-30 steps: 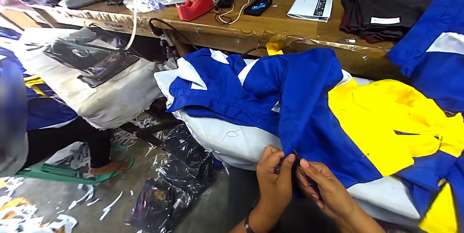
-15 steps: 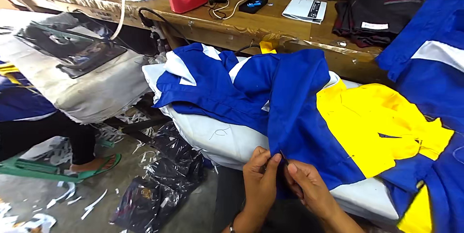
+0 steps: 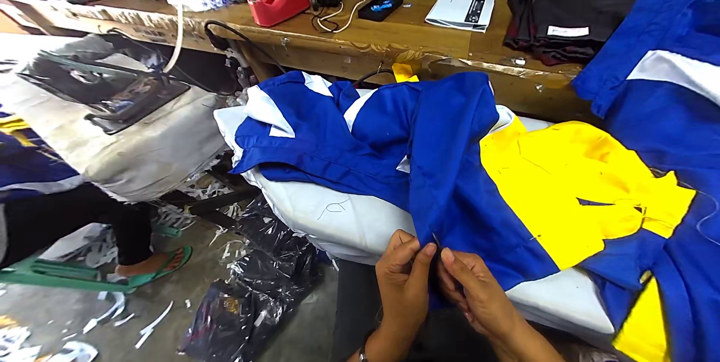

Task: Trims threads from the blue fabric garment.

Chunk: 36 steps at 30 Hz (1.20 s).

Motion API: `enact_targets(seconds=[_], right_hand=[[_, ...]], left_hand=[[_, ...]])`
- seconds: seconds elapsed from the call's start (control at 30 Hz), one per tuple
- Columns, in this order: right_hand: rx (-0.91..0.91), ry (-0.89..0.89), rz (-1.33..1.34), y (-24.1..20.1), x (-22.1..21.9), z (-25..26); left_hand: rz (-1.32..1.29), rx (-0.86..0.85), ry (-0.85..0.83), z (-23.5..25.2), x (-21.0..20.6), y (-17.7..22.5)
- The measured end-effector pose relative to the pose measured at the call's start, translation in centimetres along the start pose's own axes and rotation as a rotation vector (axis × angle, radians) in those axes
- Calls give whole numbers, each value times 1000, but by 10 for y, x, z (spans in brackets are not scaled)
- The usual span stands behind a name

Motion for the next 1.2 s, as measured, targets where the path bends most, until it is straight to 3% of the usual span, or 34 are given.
enact_targets(seconds=[0.4, 0.57, 1.2], right_hand=[[79, -31, -98, -2, 3, -3], [36, -4, 2, 1, 0, -1], [31, -24, -2, -1, 3, -4]], left_hand=[[-98, 135, -22, -1, -3, -3], [-147, 124, -27, -3, -4, -4], [-193, 160, -65, -4, -7, -5]])
Point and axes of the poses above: each hand's wrist, its own z-axis towards the middle knuckle, its own x-axis out of the back of the hand, y = z × x, the point moved 4 cm from there along z, towards the middle knuckle, and after that the axes turned 2 degrees about -z, right-handed, at the moved point
